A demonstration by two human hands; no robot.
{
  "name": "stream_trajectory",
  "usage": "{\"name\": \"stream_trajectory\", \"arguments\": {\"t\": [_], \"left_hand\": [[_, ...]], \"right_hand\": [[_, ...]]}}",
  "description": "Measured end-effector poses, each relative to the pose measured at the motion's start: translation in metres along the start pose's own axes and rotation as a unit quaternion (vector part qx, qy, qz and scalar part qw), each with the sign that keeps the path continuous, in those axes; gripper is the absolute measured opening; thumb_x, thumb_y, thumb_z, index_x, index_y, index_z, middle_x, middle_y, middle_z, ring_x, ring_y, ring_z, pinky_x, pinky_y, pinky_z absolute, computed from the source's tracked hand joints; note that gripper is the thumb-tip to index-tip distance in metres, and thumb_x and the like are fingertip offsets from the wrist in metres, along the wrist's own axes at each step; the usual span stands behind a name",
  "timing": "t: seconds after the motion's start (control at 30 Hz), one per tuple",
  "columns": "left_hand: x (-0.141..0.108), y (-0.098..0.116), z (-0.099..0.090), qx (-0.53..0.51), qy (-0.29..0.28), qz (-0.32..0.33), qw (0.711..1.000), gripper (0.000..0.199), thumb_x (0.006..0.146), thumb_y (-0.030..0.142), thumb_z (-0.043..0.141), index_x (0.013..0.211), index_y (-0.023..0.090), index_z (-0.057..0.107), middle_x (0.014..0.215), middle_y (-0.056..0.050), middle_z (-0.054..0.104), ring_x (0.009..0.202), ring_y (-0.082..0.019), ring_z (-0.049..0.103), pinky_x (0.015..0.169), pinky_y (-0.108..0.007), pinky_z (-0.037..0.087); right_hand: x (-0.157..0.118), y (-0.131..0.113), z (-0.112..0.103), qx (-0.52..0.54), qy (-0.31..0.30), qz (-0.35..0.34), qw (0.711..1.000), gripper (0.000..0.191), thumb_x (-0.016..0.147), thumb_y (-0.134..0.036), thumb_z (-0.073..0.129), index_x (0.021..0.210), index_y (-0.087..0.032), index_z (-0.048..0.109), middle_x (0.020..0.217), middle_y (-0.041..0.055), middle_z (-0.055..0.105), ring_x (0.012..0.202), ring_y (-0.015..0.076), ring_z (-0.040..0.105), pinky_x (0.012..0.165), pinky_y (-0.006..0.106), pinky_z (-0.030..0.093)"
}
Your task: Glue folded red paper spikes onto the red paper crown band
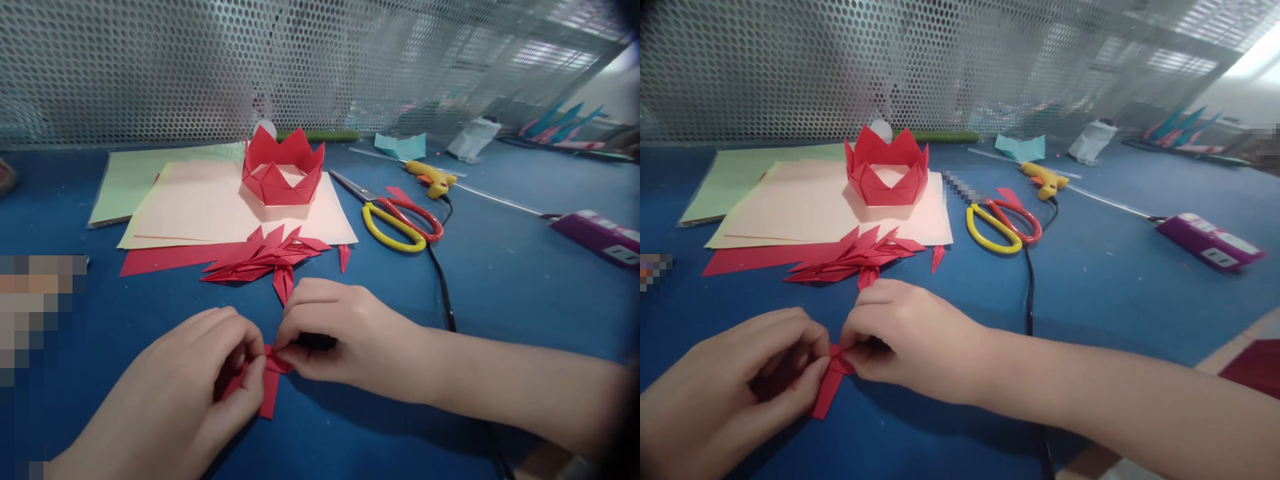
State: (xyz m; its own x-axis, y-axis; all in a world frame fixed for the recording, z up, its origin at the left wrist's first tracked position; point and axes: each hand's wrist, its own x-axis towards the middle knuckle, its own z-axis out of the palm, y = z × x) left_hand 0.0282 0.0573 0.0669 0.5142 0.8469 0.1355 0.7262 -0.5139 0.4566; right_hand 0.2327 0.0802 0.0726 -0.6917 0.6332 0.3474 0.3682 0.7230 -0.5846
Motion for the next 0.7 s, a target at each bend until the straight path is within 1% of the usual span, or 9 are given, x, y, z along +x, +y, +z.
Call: {"name": "stream_trajectory", "arguments": {"t": [0.1,0.23,0.3,0.37,0.43,0.5,0.53,0.57,0.7], "left_hand": [[0.002,0.001,0.000,-0.001,0.011,0.009,1.000,0.008,0.080,0.025,0.049,0.072,0.027,0.052,0.060,0.008,0.054,0.047,-0.009,0.048,0.042,-0.019,0.035],[0.000,0.000,-0.001,0.013,-0.011,0.052,0.999,0.013,0.086,0.026,0.045,0.075,0.027,0.052,0.062,0.008,0.054,0.050,-0.008,0.051,0.044,-0.019,0.037],[-0.004,-0.004,-0.001,0.045,-0.017,0.084,0.995,0.015,0.090,0.025,0.041,0.080,0.026,0.052,0.068,0.006,0.057,0.055,-0.009,0.054,0.049,-0.020,0.040],[-0.009,-0.009,0.001,0.098,-0.007,0.134,0.986,0.016,0.092,0.024,0.038,0.087,0.025,0.054,0.079,0.003,0.061,0.062,-0.011,0.059,0.051,-0.022,0.043],[-0.015,-0.013,0.002,0.155,0.015,0.187,0.970,0.019,0.092,0.021,0.035,0.099,0.025,0.053,0.091,-0.001,0.064,0.071,-0.014,0.062,0.052,-0.023,0.045],[-0.020,-0.015,0.002,0.186,0.040,0.217,0.957,0.028,0.091,0.013,0.032,0.111,0.024,0.049,0.097,-0.004,0.065,0.079,-0.016,0.064,0.058,-0.024,0.048],[-0.022,-0.016,0.001,0.197,0.032,0.213,0.957,0.033,0.090,0.011,0.032,0.117,0.024,0.046,0.100,-0.004,0.065,0.084,-0.017,0.064,0.063,-0.024,0.050],[-0.024,-0.016,0.001,0.199,0.049,0.224,0.953,0.035,0.089,0.009,0.032,0.119,0.024,0.045,0.099,-0.003,0.066,0.084,-0.017,0.065,0.064,-0.025,0.050],[-0.031,-0.020,0.002,0.205,0.058,0.213,0.953,0.041,0.088,0.009,0.032,0.125,0.025,0.042,0.103,-0.004,0.067,0.087,-0.021,0.066,0.072,-0.031,0.053]], "right_hand": [[0.000,-0.002,-0.001,-0.004,-0.013,-0.024,1.000,0.011,0.083,-0.008,0.056,0.077,-0.011,0.065,0.075,0.0037,0.057,0.073,0.0114,0.050,0.068,0.019,0.044],[-0.001,-0.004,-0.007,-0.036,-0.057,-0.050,0.996,0.016,0.089,-0.010,0.051,0.084,-0.008,0.066,0.080,0.0068,0.058,0.076,0.0134,0.049,0.071,0.022,0.044],[-0.002,-0.005,-0.008,-0.047,-0.069,-0.058,0.995,0.018,0.092,-0.012,0.048,0.089,-0.007,0.066,0.084,0.0080,0.060,0.080,0.0142,0.050,0.075,0.022,0.045],[-0.002,-0.004,-0.009,-0.057,-0.076,-0.070,0.993,0.020,0.093,-0.013,0.046,0.093,-0.007,0.065,0.086,0.0084,0.062,0.082,0.0149,0.049,0.079,0.023,0.044],[-0.002,-0.003,-0.009,-0.070,-0.084,-0.086,0.990,0.023,0.095,-0.014,0.043,0.094,-0.006,0.065,0.089,0.0088,0.064,0.083,0.0157,0.048,0.080,0.024,0.044],[-0.001,-0.002,-0.010,-0.081,-0.095,-0.100,0.987,0.027,0.096,-0.014,0.040,0.095,-0.005,0.065,0.091,0.0096,0.064,0.082,0.0165,0.046,0.081,0.025,0.043],[-0.001,-0.003,-0.010,-0.086,-0.102,-0.104,0.986,0.029,0.096,-0.013,0.038,0.095,-0.004,0.065,0.091,0.0101,0.063,0.082,0.0168,0.046,0.081,0.026,0.043],[0.000,-0.003,-0.011,-0.091,-0.110,-0.106,0.984,0.030,0.096,-0.012,0.036,0.096,-0.004,0.065,0.091,0.0105,0.063,0.081,0.0169,0.045,0.081,0.026,0.042],[0.001,-0.007,-0.013,-0.118,-0.140,-0.099,0.978,0.033,0.096,-0.008,0.032,0.095,-0.005,0.065,0.090,0.0106,0.061,0.081,0.0168,0.043,0.081,0.025,0.041]]}}
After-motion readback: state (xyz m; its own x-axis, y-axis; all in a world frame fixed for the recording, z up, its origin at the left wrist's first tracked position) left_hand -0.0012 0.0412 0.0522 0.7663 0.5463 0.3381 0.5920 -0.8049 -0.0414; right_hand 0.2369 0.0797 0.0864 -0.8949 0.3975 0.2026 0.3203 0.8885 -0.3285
